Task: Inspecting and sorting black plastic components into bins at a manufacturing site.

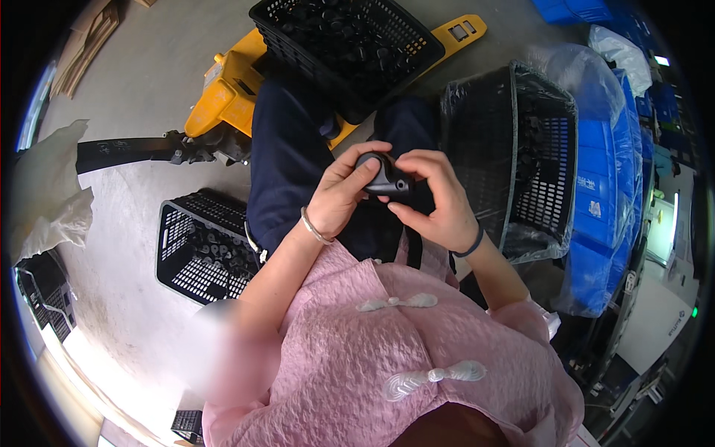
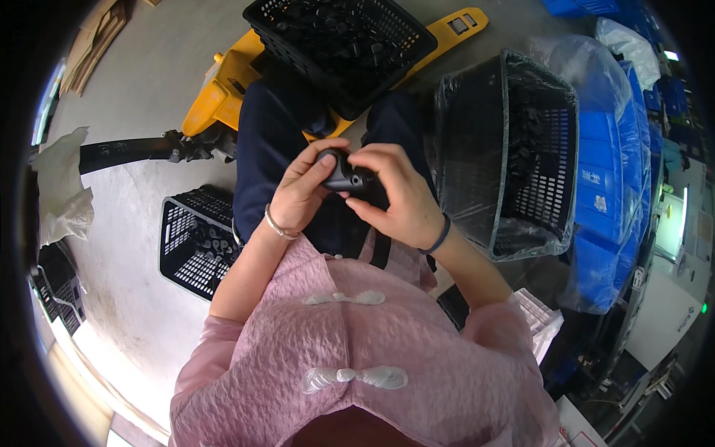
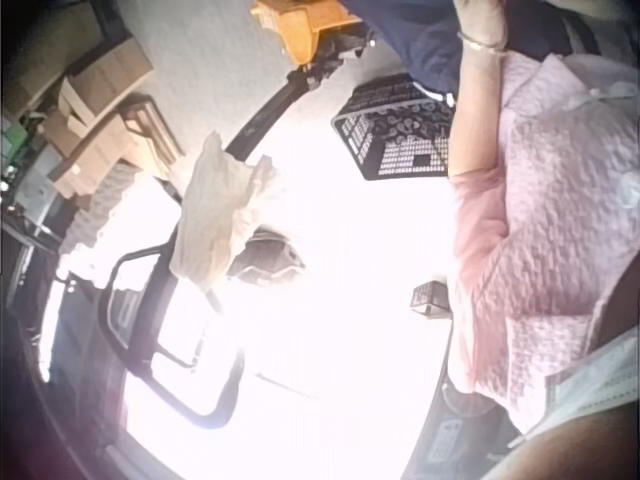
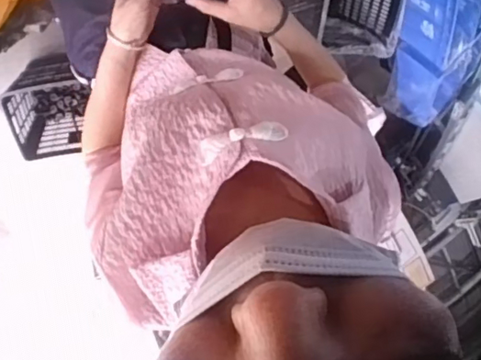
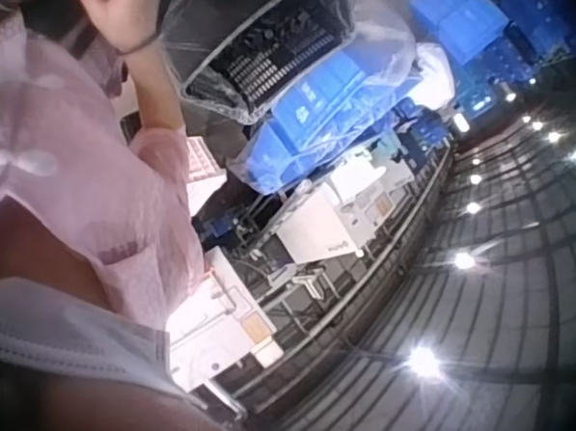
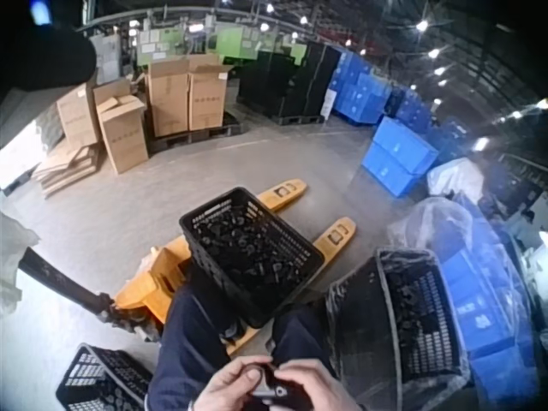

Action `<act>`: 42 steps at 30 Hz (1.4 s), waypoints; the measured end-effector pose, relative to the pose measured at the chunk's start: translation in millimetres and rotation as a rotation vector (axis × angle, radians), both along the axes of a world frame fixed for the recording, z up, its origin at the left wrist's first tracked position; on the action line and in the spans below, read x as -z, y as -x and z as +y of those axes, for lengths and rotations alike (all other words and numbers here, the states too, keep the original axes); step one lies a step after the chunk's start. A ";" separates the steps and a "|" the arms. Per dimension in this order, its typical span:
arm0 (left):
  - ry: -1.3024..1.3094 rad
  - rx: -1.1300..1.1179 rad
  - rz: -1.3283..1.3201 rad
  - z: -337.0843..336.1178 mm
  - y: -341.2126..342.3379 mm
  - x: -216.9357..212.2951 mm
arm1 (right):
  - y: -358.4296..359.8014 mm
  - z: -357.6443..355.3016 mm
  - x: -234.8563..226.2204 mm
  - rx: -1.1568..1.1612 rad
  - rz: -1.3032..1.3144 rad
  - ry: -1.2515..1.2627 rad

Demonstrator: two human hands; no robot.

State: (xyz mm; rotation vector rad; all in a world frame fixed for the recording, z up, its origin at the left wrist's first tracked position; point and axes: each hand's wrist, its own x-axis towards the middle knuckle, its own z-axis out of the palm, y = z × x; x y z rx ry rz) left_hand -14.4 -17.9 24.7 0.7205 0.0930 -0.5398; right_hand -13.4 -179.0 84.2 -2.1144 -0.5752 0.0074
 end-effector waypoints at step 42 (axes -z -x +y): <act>-0.474 0.215 0.000 -7.0 -17.0 19.0 | -35.0 -185.1 76.2 0.353 0.841 -1.630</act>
